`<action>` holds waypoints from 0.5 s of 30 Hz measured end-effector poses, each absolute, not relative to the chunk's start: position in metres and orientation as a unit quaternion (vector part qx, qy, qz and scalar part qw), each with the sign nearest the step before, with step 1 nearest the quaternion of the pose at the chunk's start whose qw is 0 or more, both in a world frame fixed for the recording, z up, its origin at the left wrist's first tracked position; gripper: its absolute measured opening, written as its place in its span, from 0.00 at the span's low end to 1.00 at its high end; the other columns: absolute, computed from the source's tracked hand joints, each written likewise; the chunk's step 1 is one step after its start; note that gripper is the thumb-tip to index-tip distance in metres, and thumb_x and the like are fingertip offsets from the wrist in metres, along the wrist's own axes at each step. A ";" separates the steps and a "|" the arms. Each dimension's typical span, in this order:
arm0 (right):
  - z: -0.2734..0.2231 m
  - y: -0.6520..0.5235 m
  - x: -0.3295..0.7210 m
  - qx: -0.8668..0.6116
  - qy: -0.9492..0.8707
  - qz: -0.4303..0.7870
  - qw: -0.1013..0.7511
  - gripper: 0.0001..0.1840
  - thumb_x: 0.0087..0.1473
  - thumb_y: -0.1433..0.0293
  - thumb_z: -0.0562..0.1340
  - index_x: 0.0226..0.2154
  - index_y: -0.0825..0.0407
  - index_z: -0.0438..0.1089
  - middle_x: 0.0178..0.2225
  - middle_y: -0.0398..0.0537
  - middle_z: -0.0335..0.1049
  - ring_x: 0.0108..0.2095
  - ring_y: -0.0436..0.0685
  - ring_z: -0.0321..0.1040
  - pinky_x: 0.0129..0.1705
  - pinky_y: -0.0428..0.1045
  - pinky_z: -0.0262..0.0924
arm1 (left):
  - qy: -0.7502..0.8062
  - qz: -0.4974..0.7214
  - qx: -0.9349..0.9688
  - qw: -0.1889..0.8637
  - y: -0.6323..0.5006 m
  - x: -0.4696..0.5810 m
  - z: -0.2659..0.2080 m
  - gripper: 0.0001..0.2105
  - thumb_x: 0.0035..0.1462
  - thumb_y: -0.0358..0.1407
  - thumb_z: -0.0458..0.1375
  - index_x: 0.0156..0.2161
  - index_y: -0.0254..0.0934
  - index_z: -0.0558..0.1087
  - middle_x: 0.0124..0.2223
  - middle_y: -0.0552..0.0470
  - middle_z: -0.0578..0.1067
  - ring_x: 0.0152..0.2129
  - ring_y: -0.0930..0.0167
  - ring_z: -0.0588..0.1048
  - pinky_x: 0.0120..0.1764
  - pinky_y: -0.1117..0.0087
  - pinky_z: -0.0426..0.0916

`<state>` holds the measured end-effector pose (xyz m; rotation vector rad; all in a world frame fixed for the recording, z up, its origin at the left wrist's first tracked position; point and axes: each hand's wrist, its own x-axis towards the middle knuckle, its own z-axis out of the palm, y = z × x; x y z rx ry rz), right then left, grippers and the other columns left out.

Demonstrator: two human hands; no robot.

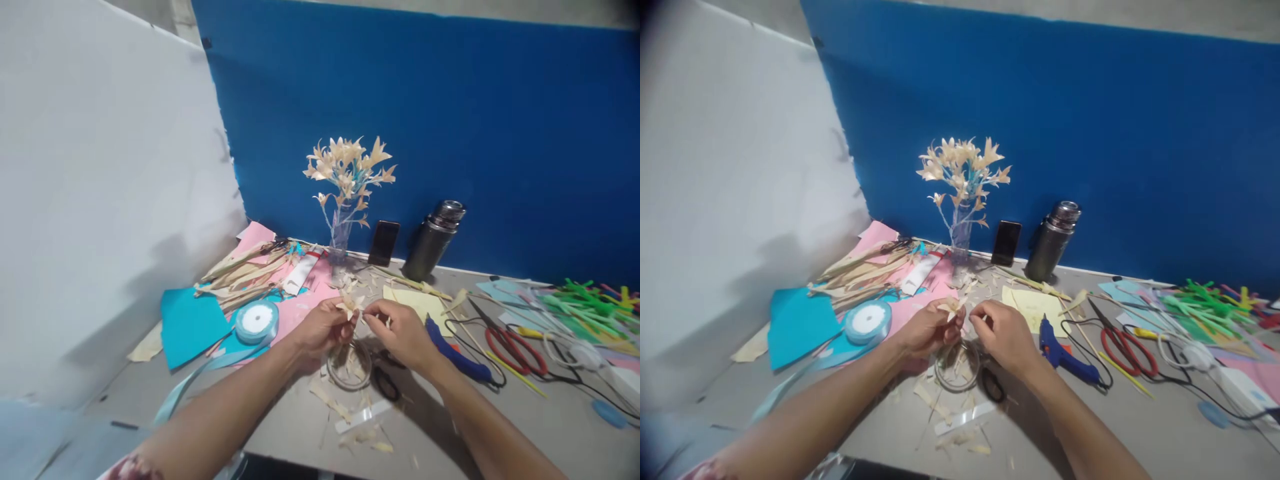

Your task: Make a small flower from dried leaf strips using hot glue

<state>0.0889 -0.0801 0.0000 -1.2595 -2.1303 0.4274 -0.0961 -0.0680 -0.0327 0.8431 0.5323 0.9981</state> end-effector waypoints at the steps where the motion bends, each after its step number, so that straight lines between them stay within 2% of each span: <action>1: -0.005 -0.080 0.089 -0.475 -0.799 0.174 0.326 0.08 0.58 0.70 0.59 0.30 0.51 0.73 0.28 0.44 0.74 0.29 0.54 0.67 0.34 0.48 0.57 | 0.246 0.456 0.385 0.764 -0.067 -0.096 -0.034 0.14 0.43 0.37 0.71 0.27 0.31 0.72 0.21 0.55 0.68 0.13 0.80 0.62 0.21 0.75 0.56; 4: -0.017 -0.083 0.090 -0.475 -0.781 0.203 0.351 0.08 0.59 0.69 0.60 0.30 0.51 0.73 0.28 0.43 0.74 0.28 0.53 0.66 0.33 0.47 0.57 | 0.240 0.448 0.366 0.779 -0.065 -0.095 -0.039 0.14 0.48 0.40 0.69 0.27 0.32 0.70 0.19 0.57 0.65 0.13 0.78 0.62 0.20 0.75 0.55; 10: -0.018 -0.086 0.091 -0.476 -0.777 0.213 0.352 0.07 0.59 0.70 0.60 0.30 0.51 0.72 0.29 0.43 0.74 0.28 0.52 0.66 0.33 0.46 0.56 | 0.240 0.463 0.365 0.771 -0.067 -0.091 -0.043 0.12 0.53 0.38 0.64 0.28 0.35 0.66 0.21 0.57 0.66 0.13 0.78 0.63 0.20 0.75 0.57; 15: -0.016 -0.086 0.091 -0.481 -0.770 0.219 0.356 0.06 0.58 0.70 0.61 0.30 0.51 0.72 0.29 0.42 0.73 0.28 0.51 0.66 0.33 0.46 0.56 | 0.261 0.461 0.365 0.766 -0.067 -0.086 -0.046 0.12 0.56 0.38 0.61 0.28 0.36 0.63 0.18 0.60 0.62 0.13 0.79 0.61 0.20 0.77 0.55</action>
